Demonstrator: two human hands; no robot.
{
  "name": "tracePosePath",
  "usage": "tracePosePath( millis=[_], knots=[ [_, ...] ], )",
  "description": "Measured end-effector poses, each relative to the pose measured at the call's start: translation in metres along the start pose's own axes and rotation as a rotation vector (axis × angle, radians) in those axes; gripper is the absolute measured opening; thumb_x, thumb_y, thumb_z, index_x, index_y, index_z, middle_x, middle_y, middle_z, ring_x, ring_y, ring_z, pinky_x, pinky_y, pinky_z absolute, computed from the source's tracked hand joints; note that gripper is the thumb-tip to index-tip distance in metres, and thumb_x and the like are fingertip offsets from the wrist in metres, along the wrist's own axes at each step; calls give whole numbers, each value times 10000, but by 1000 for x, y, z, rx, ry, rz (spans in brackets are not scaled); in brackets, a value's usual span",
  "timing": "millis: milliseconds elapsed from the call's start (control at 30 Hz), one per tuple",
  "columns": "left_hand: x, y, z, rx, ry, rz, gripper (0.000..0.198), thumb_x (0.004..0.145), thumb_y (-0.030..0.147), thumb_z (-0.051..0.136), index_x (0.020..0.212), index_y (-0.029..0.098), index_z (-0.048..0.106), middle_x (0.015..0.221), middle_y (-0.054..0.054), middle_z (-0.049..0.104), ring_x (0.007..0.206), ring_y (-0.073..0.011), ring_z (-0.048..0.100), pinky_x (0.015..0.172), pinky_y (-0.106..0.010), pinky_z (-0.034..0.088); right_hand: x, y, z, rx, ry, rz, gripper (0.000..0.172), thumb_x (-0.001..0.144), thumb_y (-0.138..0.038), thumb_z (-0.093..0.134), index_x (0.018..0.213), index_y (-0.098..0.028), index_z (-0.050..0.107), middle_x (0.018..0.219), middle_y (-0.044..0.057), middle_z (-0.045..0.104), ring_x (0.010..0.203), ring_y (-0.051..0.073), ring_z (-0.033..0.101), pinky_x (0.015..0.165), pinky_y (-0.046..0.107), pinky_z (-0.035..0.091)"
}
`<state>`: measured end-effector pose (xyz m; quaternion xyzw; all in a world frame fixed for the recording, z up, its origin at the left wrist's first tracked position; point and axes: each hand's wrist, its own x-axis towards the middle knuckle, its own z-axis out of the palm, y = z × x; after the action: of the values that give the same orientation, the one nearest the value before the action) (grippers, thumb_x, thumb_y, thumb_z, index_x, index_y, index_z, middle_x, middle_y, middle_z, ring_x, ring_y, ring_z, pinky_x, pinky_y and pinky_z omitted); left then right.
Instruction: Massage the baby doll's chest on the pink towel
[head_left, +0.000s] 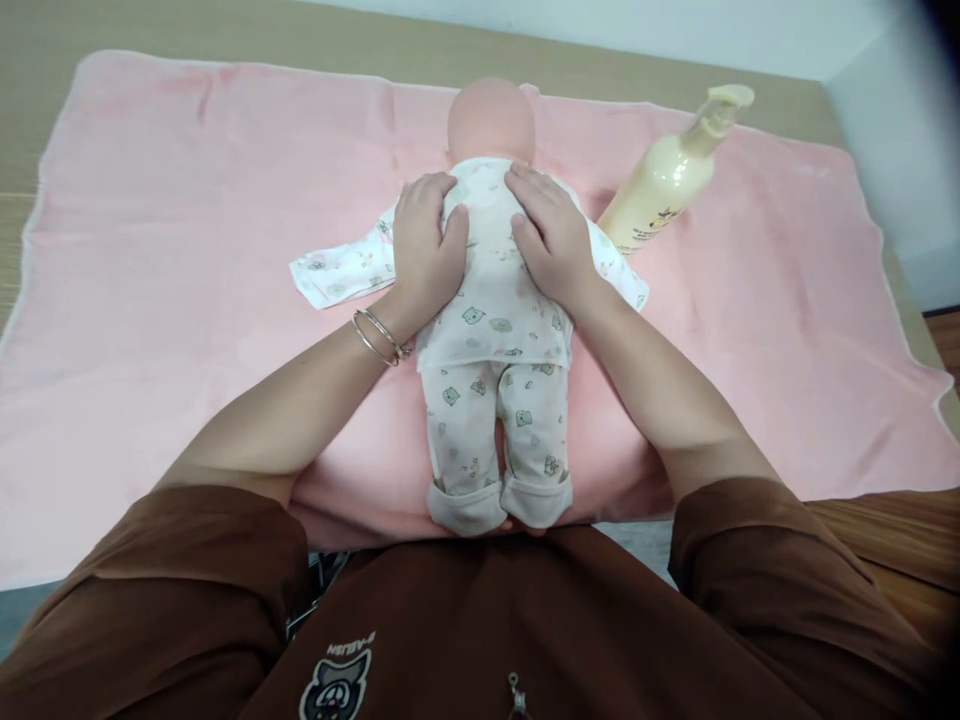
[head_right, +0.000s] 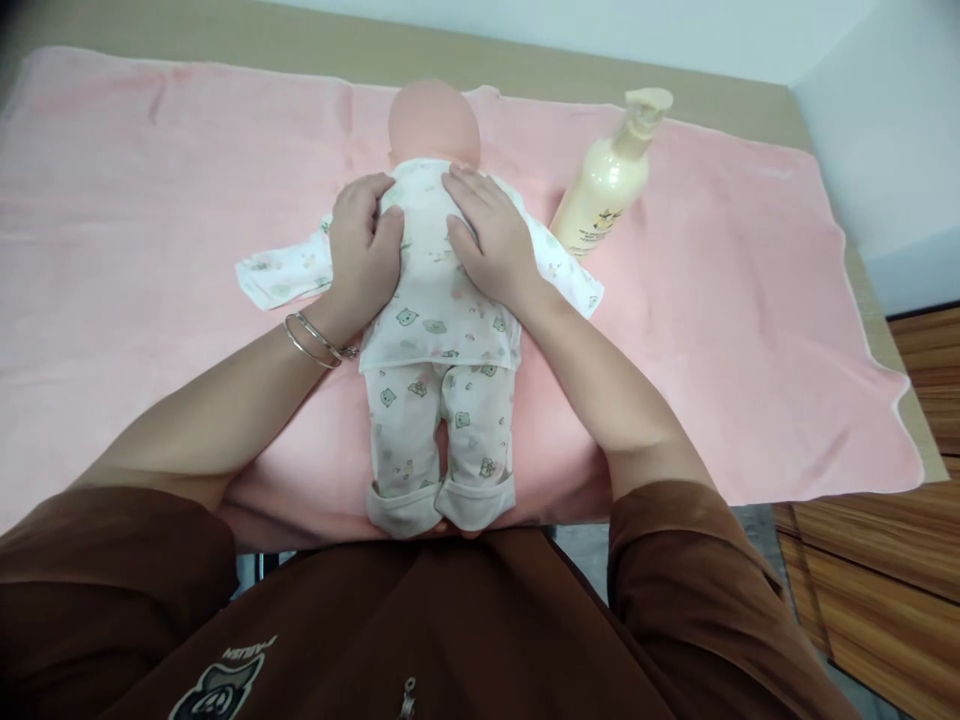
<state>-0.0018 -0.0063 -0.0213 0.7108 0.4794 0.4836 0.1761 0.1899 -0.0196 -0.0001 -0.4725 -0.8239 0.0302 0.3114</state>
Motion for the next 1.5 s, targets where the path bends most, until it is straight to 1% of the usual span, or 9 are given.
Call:
tracePosePath(
  millis=[200, 367, 500, 600, 700, 867, 1133, 1367, 1500],
  knots=[
    [2, 7, -3, 121, -19, 66, 494, 923, 659, 311, 1121, 282, 562, 1146, -91, 607, 1098, -303, 515, 986, -526, 379, -8, -44, -13, -218, -135, 302, 626, 989, -393, 297, 1478, -2, 317, 1544, 190, 268, 1449, 377, 212, 1199, 560, 206],
    [1, 7, -3, 140, -8, 47, 346, 950, 530, 362, 1099, 298, 571, 1095, -84, 606, 1071, -286, 510, 963, -531, 394, -21, -99, -21, -243, -181, 77, 583, 964, -308, 326, 1466, -11, 337, 1544, 149, 290, 1471, 342, 184, 1226, 532, 198],
    [1, 4, -1, 126, 12, 43, 403, 962, 587, 336, 1074, 277, 568, 1066, -79, 600, 1041, -272, 507, 956, -513, 392, -4, -68, -20, -131, -260, 11, 545, 968, -316, 262, 1465, -118, 367, 1573, 42, 258, 1488, 224, 159, 1262, 465, 150],
    [4, -1, 3, 115, 6, 30, 472, 928, 673, 370, 1078, 266, 557, 1055, -69, 595, 1019, -256, 490, 954, -496, 382, 8, -40, -19, -105, -237, 173, 569, 964, -417, 340, 1495, -217, 309, 1591, -12, 205, 1488, 270, 136, 1225, 553, 166],
    [5, -3, 4, 92, -2, -3, 448, 902, 676, 410, 1059, 283, 557, 1058, -68, 593, 1017, -269, 482, 960, -515, 366, 1, -55, -21, -231, -223, 294, 641, 983, -413, 345, 1508, -53, 274, 1557, 160, 256, 1457, 352, 214, 1203, 559, 219],
    [0, 7, -1, 71, 31, 50, 261, 971, 455, 379, 1068, 313, 576, 1085, -77, 592, 1078, -302, 511, 968, -502, 384, -21, -106, -24, -377, -255, 18, 601, 927, -188, 383, 1487, 14, 299, 1553, 182, 256, 1477, 307, 186, 1247, 464, 176],
    [4, 4, 2, 89, -27, -33, 319, 903, 534, 556, 1087, 273, 563, 1086, -64, 589, 1061, -289, 480, 997, -540, 363, 10, -40, -22, -157, -262, 144, 537, 1001, -373, 328, 1504, -183, 331, 1593, 74, 190, 1474, 354, 155, 1182, 607, 207],
    [-1, 8, -3, 51, 27, 45, 369, 934, 519, 337, 1067, 287, 592, 1094, -76, 624, 1055, -288, 537, 964, -514, 402, -22, -105, -16, -184, -228, 65, 570, 945, -282, 401, 1491, -136, 329, 1573, 90, 243, 1480, 329, 163, 1224, 615, 99],
    [-3, 13, -6, 64, -4, 81, 359, 969, 509, 296, 1060, 305, 577, 1071, -57, 624, 1027, -273, 539, 938, -480, 408, -10, -93, -22, -171, -293, 1, 556, 951, -229, 332, 1499, -138, 313, 1562, 45, 282, 1481, 273, 188, 1237, 581, 117]
  ],
)
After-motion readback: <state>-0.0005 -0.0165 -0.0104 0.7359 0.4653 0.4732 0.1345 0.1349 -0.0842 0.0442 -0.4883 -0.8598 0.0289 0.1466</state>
